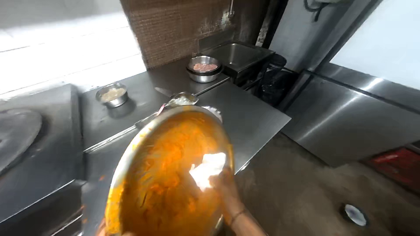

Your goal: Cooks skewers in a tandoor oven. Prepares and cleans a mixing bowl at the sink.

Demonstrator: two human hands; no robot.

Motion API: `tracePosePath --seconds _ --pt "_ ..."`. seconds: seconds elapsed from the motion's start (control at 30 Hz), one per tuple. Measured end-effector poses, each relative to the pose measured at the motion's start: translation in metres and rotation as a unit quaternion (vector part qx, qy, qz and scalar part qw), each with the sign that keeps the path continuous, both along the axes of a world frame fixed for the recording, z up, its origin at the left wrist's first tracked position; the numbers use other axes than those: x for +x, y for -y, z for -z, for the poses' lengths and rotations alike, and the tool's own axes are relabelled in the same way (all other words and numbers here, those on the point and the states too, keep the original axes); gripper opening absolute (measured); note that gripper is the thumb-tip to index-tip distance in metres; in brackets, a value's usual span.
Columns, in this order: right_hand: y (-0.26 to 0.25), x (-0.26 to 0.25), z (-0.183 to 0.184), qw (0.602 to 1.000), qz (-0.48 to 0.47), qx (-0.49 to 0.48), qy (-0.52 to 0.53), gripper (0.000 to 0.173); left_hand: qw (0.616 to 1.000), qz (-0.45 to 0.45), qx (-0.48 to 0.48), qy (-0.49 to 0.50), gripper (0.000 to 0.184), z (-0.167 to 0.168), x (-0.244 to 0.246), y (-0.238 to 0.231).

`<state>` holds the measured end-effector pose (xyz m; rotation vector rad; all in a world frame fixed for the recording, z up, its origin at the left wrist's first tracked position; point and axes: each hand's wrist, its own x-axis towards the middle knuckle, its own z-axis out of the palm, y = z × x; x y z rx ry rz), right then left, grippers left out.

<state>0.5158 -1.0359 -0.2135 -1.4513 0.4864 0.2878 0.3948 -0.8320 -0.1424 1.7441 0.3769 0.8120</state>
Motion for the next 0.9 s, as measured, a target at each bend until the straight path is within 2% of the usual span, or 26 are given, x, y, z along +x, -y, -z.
tracePosePath --seconds 0.1,0.17,0.27,0.33,0.37,0.47,0.53,0.57,0.63,0.7,0.77,0.83,0.9 --pt "0.052 0.096 -0.015 0.99 0.14 -0.015 -0.005 0.043 0.996 0.084 0.004 0.022 0.012 0.008 0.058 0.077" --pt "0.098 0.148 -0.038 0.977 0.206 -0.054 0.013 0.046 0.984 0.176 0.013 0.036 0.02 0.001 0.101 0.134" --pt "0.168 0.195 -0.061 0.962 0.211 -0.123 0.121 0.055 0.948 0.309 0.033 0.07 0.021 -0.016 0.171 0.213" --pt "0.215 0.211 -0.054 0.933 0.132 -0.221 0.251 0.057 0.937 0.336 0.067 0.071 0.018 -0.027 0.217 0.265" --pt "0.239 0.216 -0.045 0.906 0.067 -0.283 0.309 0.055 0.934 0.342 0.081 0.07 0.017 -0.031 0.24 0.29" --pt "0.313 0.235 -0.021 0.795 -0.187 -0.435 0.379 0.036 0.935 0.331 0.102 0.078 0.014 -0.032 0.308 0.367" --pt "0.374 0.256 0.005 0.724 -0.329 -0.457 0.399 0.028 0.937 0.328 0.091 0.081 0.015 -0.026 0.352 0.417" --pt "0.411 0.274 0.026 0.694 -0.367 -0.449 0.427 0.03 0.939 0.323 0.088 0.083 0.016 -0.023 0.374 0.441" --pt "0.487 0.313 0.062 0.661 -0.408 -0.444 0.446 0.043 0.946 0.301 0.088 0.079 0.016 -0.013 0.41 0.487" --pt "0.553 0.352 0.063 0.67 -0.341 -0.467 0.466 0.046 0.957 0.268 0.079 0.07 0.017 -0.012 0.444 0.53" --pt "0.596 0.394 0.041 0.711 -0.211 -0.47 0.479 0.041 0.966 0.243 0.063 0.061 0.018 -0.018 0.471 0.565" --pt "0.622 0.451 0.011 0.734 -0.108 -0.46 0.487 0.036 0.971 0.222 0.049 0.067 0.021 -0.027 0.5 0.593" --pt "0.64 0.506 -0.009 0.74 -0.073 -0.453 0.491 0.039 0.978 0.193 0.041 0.068 0.022 -0.037 0.526 0.616"
